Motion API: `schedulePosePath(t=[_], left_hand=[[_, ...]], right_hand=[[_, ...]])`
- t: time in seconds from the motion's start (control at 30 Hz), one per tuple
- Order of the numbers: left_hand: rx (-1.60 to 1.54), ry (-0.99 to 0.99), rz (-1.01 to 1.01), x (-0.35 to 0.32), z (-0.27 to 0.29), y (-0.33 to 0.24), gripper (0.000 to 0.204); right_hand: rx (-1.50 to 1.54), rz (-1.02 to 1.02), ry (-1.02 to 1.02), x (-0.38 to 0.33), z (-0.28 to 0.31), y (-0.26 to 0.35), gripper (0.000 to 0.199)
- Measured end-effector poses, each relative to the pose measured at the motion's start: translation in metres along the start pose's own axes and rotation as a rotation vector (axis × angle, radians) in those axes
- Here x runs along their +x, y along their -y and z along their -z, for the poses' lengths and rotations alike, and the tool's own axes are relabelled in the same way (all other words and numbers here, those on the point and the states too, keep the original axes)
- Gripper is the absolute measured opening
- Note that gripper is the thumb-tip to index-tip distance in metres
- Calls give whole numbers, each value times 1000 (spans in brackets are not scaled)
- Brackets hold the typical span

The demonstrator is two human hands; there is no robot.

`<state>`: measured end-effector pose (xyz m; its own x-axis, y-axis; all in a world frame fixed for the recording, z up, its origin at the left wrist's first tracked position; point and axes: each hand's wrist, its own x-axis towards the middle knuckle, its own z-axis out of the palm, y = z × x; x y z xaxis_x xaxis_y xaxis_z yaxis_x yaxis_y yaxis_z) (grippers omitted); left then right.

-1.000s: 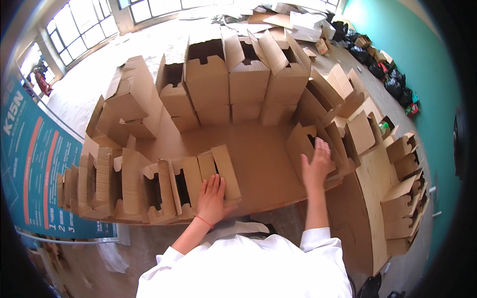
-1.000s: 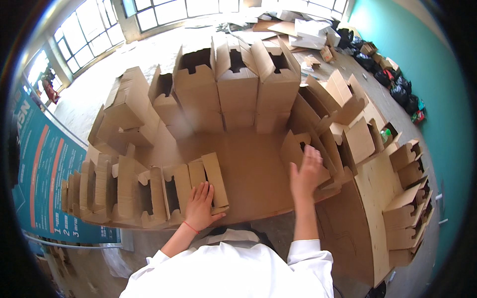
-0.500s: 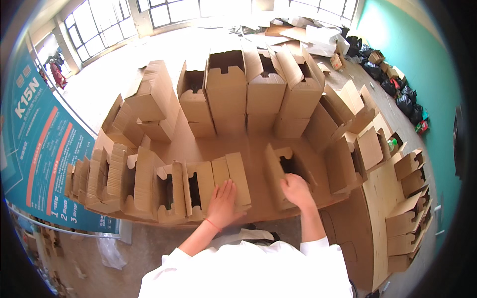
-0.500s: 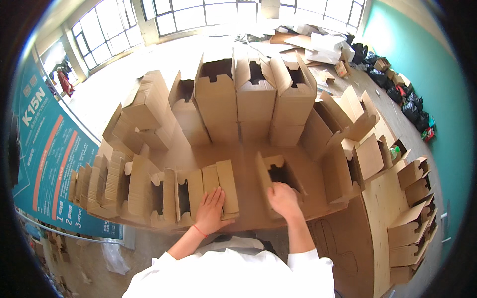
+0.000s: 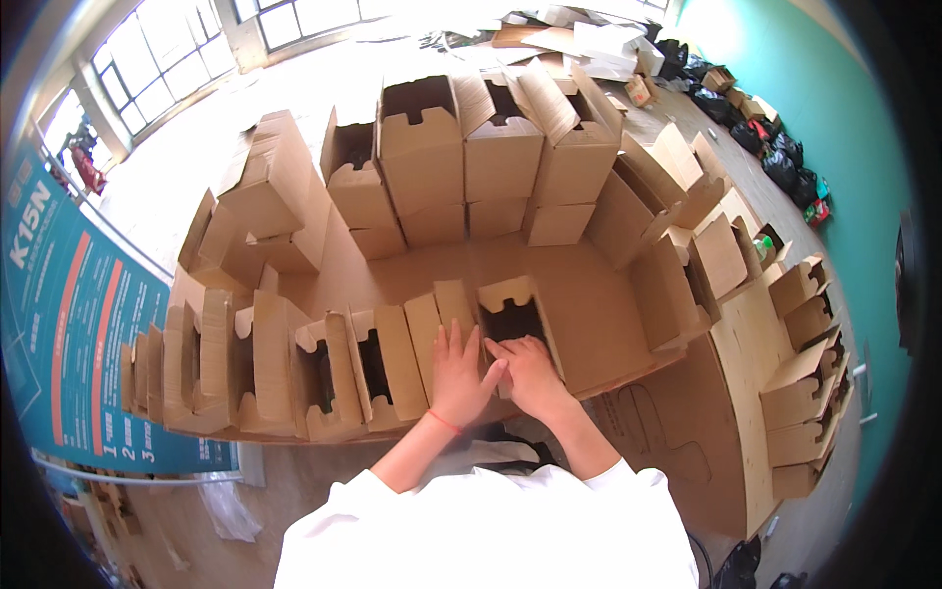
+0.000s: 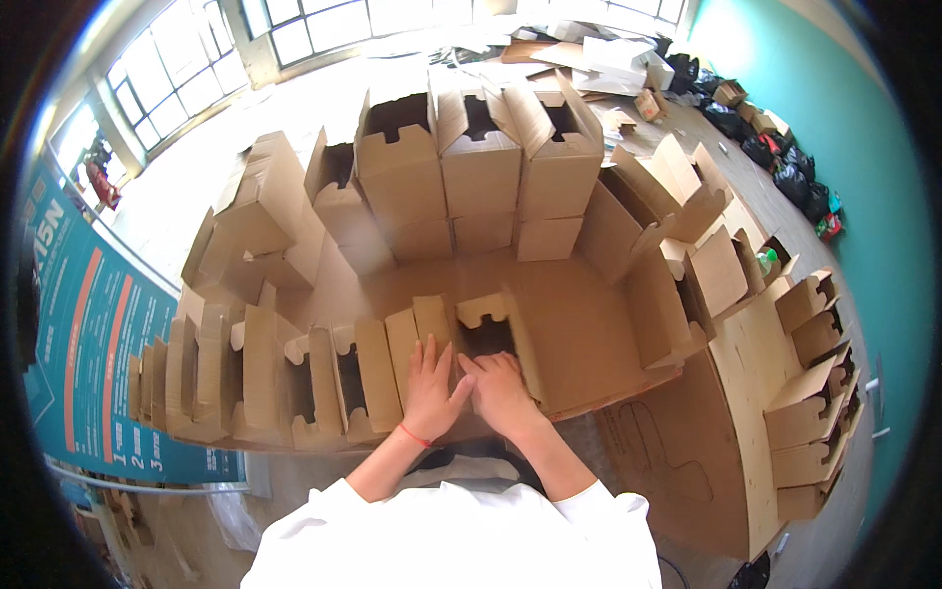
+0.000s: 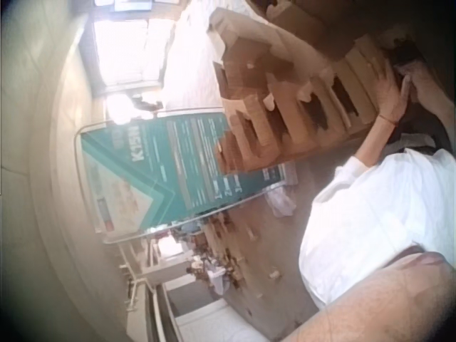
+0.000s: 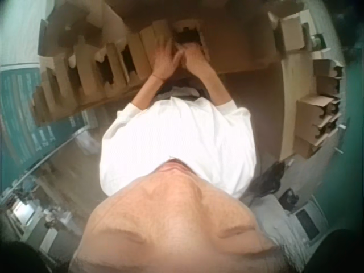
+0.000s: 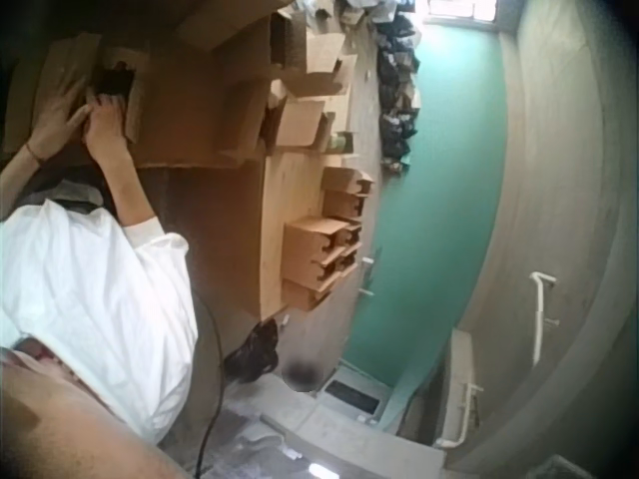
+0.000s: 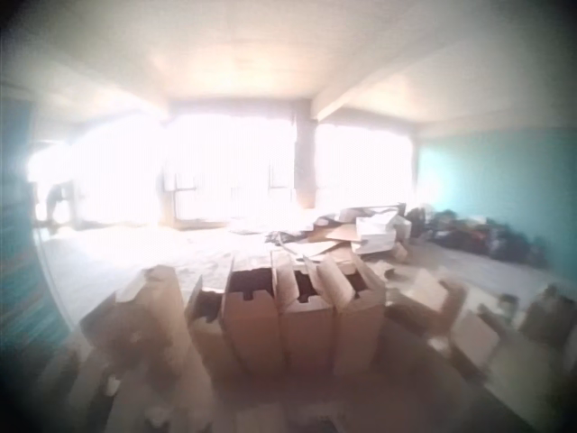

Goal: The person places plastic bottles into individual slots of cardboard boxes by hand, handling one bottle at a time.

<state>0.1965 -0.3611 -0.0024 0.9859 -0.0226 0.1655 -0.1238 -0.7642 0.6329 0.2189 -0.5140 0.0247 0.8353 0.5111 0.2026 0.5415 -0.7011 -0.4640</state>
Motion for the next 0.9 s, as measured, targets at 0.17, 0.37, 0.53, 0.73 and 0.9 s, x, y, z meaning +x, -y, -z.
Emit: schedulePosePath(t=[0.17, 0.37, 0.53, 0.73, 0.9], left_hand=[[-123, -105, 9, 11, -29, 19, 44], [-240, -82, -12, 19, -27, 35, 17], [-276, -144, 47, 15, -23, 35, 11], [-344, -264, 84, 22, -21, 23, 9], [-306, -345, 108, 19, -27, 17, 9]], right_hand=[[-69, -11, -10, -21, -13, -5, 31], [-67, 370, -230, -52, 25, 23, 14], [10, 136, -652, -51, 115, -45, 18], [-327, -675, -413, -94, 149, -252, 66], [-72, -574, -321, -88, 156, -263, 22]])
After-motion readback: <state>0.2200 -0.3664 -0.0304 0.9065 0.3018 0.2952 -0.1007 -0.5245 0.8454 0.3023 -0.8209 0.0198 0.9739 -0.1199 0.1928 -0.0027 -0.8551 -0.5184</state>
